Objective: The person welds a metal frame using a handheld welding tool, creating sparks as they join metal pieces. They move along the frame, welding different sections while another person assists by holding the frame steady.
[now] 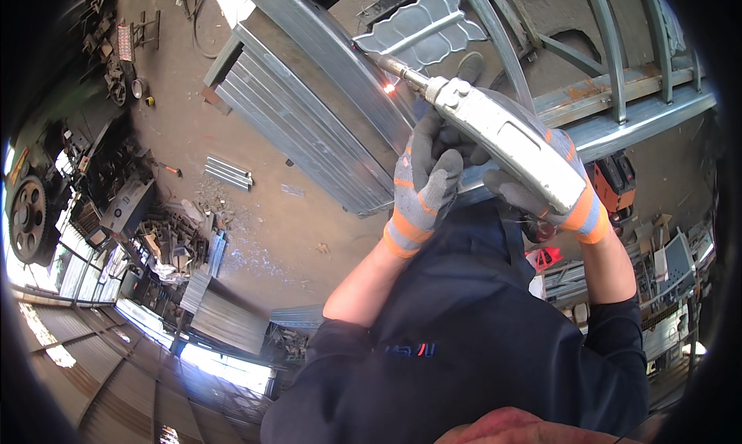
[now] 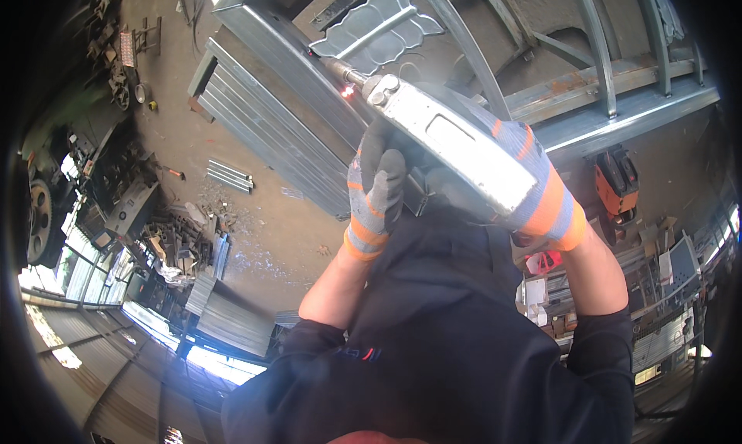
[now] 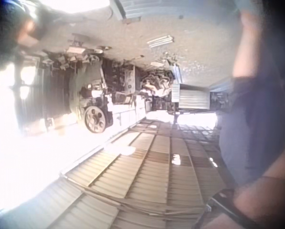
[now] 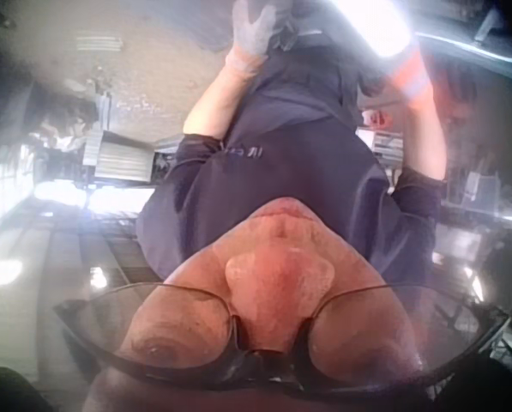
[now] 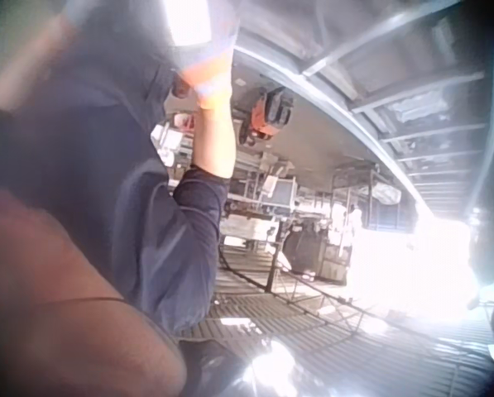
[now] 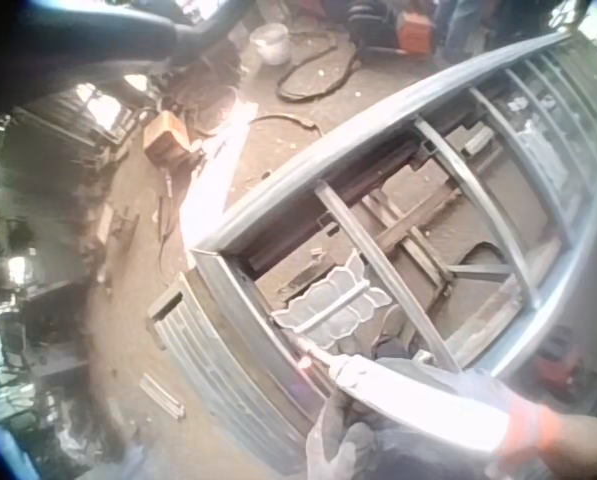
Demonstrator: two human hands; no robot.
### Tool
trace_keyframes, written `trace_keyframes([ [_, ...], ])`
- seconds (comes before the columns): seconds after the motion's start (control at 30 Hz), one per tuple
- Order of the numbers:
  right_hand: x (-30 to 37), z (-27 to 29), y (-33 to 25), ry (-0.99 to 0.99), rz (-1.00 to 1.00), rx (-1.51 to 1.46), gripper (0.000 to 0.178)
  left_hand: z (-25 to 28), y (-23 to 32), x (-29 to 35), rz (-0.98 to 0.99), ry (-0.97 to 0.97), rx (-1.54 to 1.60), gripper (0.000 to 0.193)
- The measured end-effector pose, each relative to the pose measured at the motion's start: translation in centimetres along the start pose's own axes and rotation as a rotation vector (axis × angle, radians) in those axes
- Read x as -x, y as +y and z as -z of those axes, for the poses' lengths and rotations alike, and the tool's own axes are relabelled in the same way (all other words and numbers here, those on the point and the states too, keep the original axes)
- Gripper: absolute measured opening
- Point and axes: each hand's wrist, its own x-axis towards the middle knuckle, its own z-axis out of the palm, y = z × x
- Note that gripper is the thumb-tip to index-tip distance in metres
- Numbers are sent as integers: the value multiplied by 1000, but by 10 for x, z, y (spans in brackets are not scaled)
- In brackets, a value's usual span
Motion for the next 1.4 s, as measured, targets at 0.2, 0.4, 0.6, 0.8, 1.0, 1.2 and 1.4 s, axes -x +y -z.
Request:
trace_keyframes([
  [0.2,-13,0,4,-45,62,75,56,7,-5,-5,-47,47,-21,81],
  [0.4,-18,-6,8,-26,104,44,61,15,-10,-7,-34,49,46,83],
  [0.6,-23,-12,1,-7,205,163,60,12,-8,-7,-75,38,59,79],
  [0.8,-19,-21,-4,23,150,102,58,18,-15,-7,-71,95,-105,75],
  [1.0,-11,-23,-3,-24,84,45,62,17,-20,-3,-63,127,-83,75],
  [1.2,-11,-23,0,22,112,93,57,15,-16,-3,-83,125,-87,77],
  [1.4,-8,-22,5,46,188,194,59,10,-11,-4,-54,136,-71,74],
])
